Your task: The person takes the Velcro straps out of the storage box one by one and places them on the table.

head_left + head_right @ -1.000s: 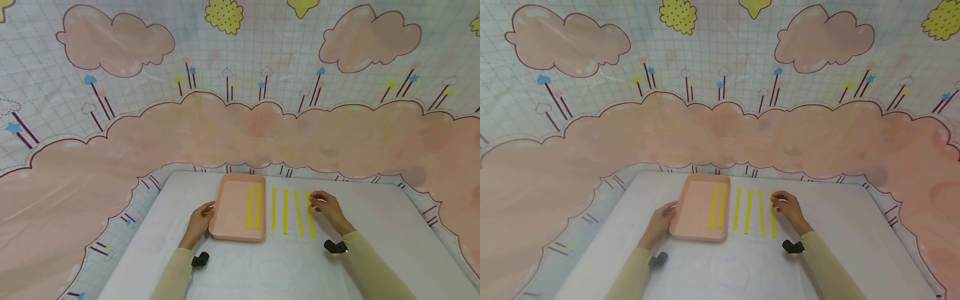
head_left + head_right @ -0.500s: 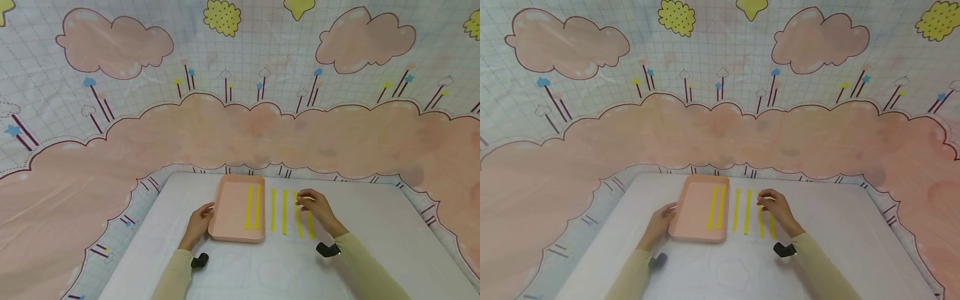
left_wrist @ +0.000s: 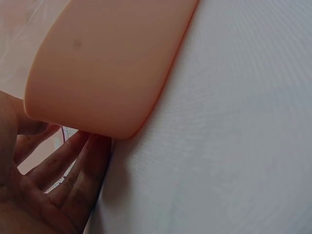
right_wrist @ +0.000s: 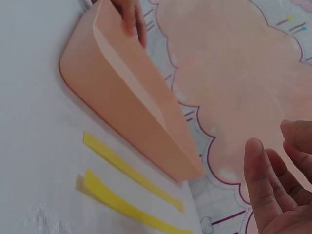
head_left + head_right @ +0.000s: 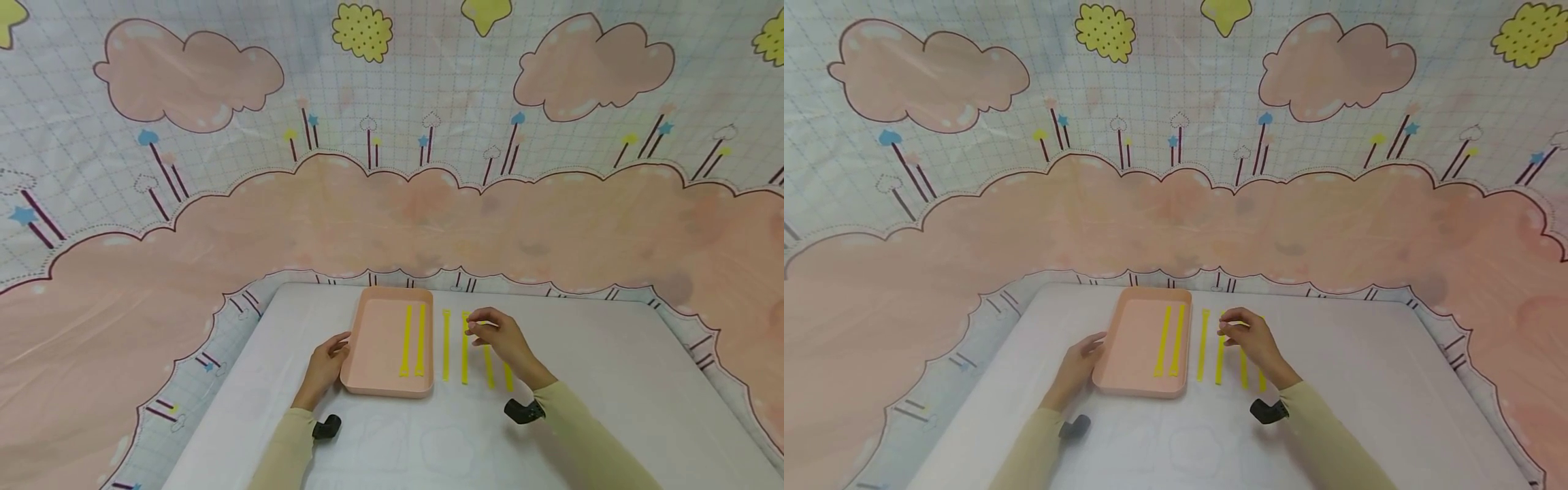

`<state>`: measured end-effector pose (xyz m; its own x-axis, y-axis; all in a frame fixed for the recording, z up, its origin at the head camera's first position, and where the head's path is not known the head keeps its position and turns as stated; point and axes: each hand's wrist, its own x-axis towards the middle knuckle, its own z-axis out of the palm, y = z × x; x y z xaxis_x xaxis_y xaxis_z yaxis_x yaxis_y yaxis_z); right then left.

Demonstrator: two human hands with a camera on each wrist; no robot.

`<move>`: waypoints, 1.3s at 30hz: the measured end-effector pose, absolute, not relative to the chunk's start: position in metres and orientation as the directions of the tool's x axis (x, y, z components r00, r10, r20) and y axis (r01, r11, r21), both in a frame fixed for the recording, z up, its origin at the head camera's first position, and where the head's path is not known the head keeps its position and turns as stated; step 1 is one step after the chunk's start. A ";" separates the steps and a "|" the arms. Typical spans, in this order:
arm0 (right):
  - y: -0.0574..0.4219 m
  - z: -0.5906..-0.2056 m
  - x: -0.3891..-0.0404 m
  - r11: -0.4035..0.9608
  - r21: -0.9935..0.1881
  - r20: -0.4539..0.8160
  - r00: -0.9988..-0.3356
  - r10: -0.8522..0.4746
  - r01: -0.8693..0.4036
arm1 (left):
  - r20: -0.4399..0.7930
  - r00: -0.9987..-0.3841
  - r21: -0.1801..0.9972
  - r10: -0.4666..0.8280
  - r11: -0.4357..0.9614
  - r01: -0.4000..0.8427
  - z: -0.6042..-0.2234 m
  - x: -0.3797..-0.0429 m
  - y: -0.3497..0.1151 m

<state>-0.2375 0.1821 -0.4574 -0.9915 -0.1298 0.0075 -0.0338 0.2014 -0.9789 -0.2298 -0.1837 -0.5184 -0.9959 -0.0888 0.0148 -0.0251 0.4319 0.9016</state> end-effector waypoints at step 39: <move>0.102 -0.460 -0.249 0.093 -0.991 0.061 -0.946 -0.319 -0.096 | 0.008 -0.996 0.908 -0.092 0.418 -0.032 -0.521 -0.232 -0.185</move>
